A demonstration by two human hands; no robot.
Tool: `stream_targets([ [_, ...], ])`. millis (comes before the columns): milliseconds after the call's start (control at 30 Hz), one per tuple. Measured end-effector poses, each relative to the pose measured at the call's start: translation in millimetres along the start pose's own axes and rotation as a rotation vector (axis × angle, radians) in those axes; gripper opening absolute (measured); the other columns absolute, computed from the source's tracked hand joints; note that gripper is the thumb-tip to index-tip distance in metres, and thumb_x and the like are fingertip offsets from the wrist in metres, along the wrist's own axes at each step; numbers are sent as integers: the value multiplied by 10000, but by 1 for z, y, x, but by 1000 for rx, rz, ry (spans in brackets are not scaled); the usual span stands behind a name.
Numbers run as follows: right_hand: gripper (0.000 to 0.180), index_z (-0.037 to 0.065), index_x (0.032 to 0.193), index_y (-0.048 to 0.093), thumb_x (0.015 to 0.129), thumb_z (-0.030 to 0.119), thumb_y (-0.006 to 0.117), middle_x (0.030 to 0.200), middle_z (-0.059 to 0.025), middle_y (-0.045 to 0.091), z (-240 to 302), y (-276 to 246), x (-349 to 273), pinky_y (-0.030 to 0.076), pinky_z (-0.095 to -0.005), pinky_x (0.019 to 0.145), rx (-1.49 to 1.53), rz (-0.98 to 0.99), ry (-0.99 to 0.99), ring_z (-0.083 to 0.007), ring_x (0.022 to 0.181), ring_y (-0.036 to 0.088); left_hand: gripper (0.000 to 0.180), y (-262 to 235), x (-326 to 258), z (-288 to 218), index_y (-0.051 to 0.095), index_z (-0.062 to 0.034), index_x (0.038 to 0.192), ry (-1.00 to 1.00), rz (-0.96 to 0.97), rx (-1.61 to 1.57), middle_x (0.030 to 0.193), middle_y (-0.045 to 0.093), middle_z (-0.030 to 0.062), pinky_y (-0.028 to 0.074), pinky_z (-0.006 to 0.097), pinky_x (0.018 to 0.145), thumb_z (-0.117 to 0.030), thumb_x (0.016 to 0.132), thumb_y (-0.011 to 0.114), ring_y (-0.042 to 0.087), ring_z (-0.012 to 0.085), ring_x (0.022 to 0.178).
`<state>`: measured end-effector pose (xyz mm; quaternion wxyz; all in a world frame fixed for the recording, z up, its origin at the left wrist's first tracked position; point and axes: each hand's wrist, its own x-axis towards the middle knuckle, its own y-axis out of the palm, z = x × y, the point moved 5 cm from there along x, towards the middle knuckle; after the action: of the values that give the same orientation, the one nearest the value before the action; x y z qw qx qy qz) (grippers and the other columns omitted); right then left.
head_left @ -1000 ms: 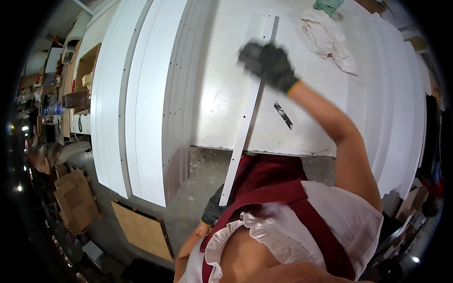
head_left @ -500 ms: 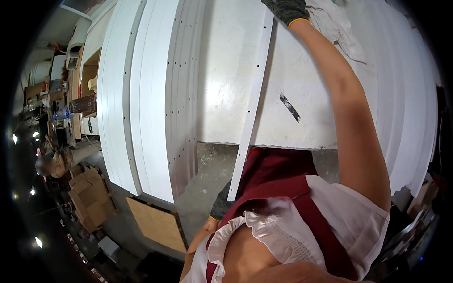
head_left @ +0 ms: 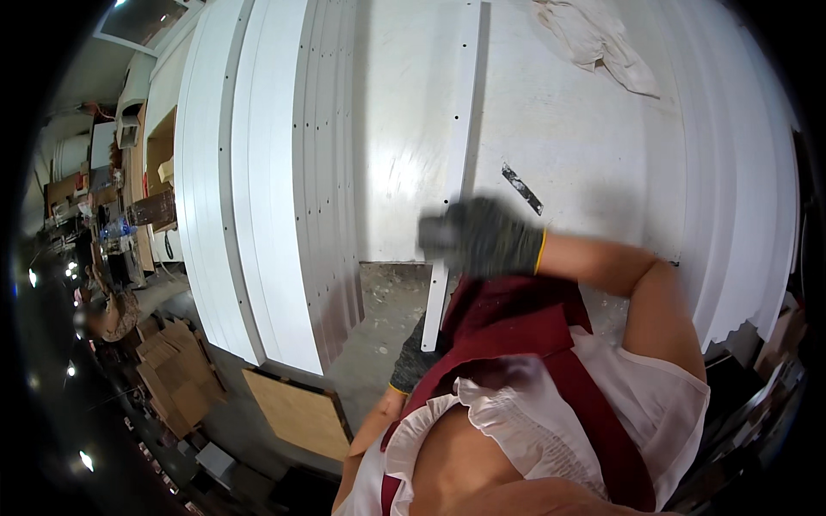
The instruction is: The person picks up a white wood plank and applies a substance from a small container to the edge. They then sand the edges and surface of the plank with a sanding block and wipe it down with a cloth.
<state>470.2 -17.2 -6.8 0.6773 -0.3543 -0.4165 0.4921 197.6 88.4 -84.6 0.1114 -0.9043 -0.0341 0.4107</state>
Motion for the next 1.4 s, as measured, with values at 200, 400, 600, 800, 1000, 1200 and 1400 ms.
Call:
stream_targets([
  [200,384,326,1310,571,942,433,544,1353,45,559,-307,-91,0,508,-429,767,-473,-632,398,-251,981,607,474,-3,4,-22,545,-78,1230,-20,1,59,993,676,146,536,390,767,-205,820,745,665,273,867],
  [400,421,260,1240,590,897,493,517,1290,-94,563,-325,-134,35,438,-510,955,-402,-417,890,-327,1165,540,365,-2,3,-34,579,-61,1109,-16,-17,181,873,671,126,532,389,706,-185,811,749,657,253,777],
  [600,409,280,1315,581,918,381,580,1350,-7,558,-161,-51,31,510,-372,727,-486,-246,327,-225,950,606,266,-4,7,0,640,-49,1001,-118,-4,-69,850,691,85,539,366,711,-124,778,766,654,183,774],
  [800,473,235,1278,547,862,451,613,1410,-74,488,19,16,-4,538,-406,769,74,-135,-301,-239,960,613,427,-8,23,40,685,-22,1135,-104,262,-359,992,724,41,549,332,829,-84,735,819,663,136,893],
  [1000,430,319,1374,514,966,452,499,1290,-3,606,-225,-45,65,516,-401,719,-445,-300,356,-239,920,617,601,-6,29,66,592,-14,1321,-219,386,-541,1239,665,92,532,334,923,-64,757,796,640,157,1051],
  [1200,309,281,1104,621,837,433,588,1096,-30,597,-329,-104,102,457,-499,767,-539,-431,790,-274,1021,563,630,-13,25,32,596,-16,1314,-220,288,-429,1215,672,67,536,331,896,-84,731,824,636,146,1027],
  [1400,479,360,1376,503,917,484,563,1393,12,507,-189,-38,67,486,-388,775,-496,-156,314,-226,961,576,557,-6,29,67,609,-21,1291,-143,298,-394,1065,709,50,536,323,826,-132,775,788,646,138,907],
])
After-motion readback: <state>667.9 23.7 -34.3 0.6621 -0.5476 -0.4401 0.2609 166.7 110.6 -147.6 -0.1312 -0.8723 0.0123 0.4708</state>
